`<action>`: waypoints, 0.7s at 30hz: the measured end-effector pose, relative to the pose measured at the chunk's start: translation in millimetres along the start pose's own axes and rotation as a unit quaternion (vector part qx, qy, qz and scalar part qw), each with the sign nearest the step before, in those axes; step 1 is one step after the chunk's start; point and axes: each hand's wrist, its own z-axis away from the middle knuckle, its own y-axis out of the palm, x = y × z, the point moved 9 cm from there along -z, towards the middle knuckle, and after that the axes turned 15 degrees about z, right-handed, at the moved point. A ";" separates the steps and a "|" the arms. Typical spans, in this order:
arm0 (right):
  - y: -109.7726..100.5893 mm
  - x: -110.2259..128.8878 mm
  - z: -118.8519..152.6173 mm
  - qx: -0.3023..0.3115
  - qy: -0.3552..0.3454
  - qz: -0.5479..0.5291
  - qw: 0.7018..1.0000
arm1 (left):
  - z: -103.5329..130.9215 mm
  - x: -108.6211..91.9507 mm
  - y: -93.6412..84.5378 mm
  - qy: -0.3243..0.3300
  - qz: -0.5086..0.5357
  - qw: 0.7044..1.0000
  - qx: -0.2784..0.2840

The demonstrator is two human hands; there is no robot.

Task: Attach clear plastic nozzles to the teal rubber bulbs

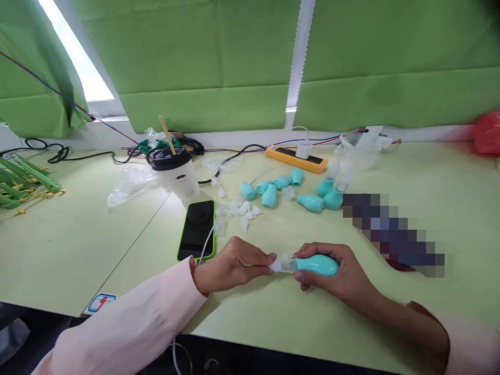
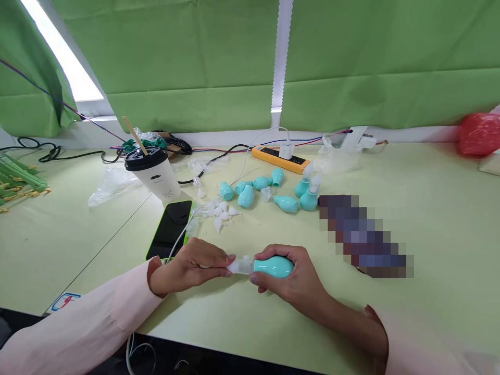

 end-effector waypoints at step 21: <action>4.0 64.8 43.0 -0.144 -0.483 0.394 0.768 | 3.7 25.9 -1.9 -0.144 0.260 0.951 -0.082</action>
